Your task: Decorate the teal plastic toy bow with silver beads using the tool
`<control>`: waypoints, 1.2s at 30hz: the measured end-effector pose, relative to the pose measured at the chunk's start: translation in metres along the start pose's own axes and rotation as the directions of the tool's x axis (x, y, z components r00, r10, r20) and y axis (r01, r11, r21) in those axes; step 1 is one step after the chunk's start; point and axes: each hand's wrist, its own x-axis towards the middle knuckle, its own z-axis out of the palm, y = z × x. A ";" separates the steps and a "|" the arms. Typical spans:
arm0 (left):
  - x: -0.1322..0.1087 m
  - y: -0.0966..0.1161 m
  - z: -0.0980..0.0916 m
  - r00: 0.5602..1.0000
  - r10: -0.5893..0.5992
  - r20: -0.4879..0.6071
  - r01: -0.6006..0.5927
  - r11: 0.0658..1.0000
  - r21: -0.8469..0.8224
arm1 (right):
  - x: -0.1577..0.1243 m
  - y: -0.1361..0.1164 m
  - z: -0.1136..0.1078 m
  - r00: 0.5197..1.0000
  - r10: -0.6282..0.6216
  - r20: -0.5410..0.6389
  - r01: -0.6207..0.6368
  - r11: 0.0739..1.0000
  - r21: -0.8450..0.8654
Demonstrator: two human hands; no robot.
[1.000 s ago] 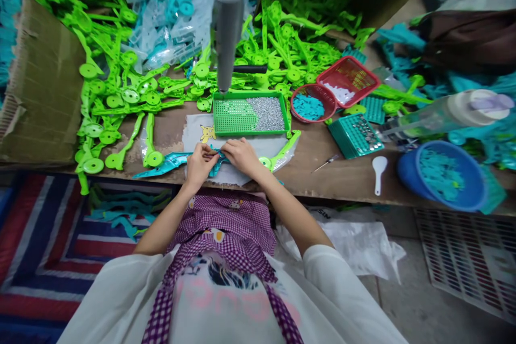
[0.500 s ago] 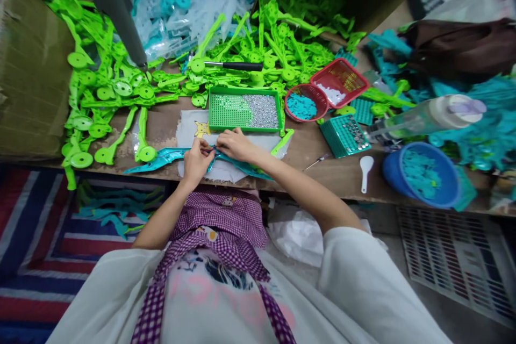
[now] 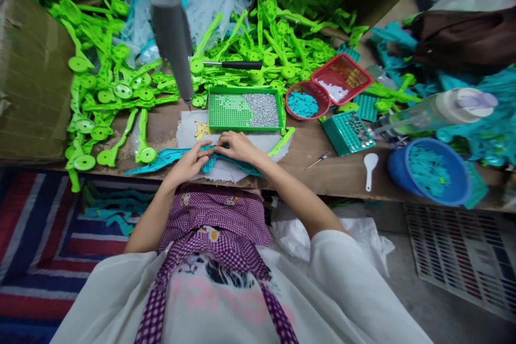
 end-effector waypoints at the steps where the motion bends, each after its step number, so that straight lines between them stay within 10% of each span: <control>1: 0.003 -0.001 -0.002 1.000 -0.017 0.008 0.017 0.999 -0.031 | 0.000 0.000 0.000 1.000 0.007 -0.001 -0.007 1.000 0.010; 14: 0.034 0.000 0.028 0.936 -0.009 -0.352 0.114 0.954 0.278 | 0.003 0.012 0.001 1.000 0.002 -0.007 0.001 0.938 0.347; 25: 0.037 -0.001 -0.004 0.996 -0.084 -0.044 0.087 0.993 0.084 | 0.002 0.001 0.007 0.996 0.090 -0.004 -0.089 0.990 0.109; 36: 0.054 0.017 0.006 0.981 -0.187 -0.056 0.193 0.885 0.423 | 0.002 0.014 0.003 1.000 -0.017 0.024 0.010 0.967 0.256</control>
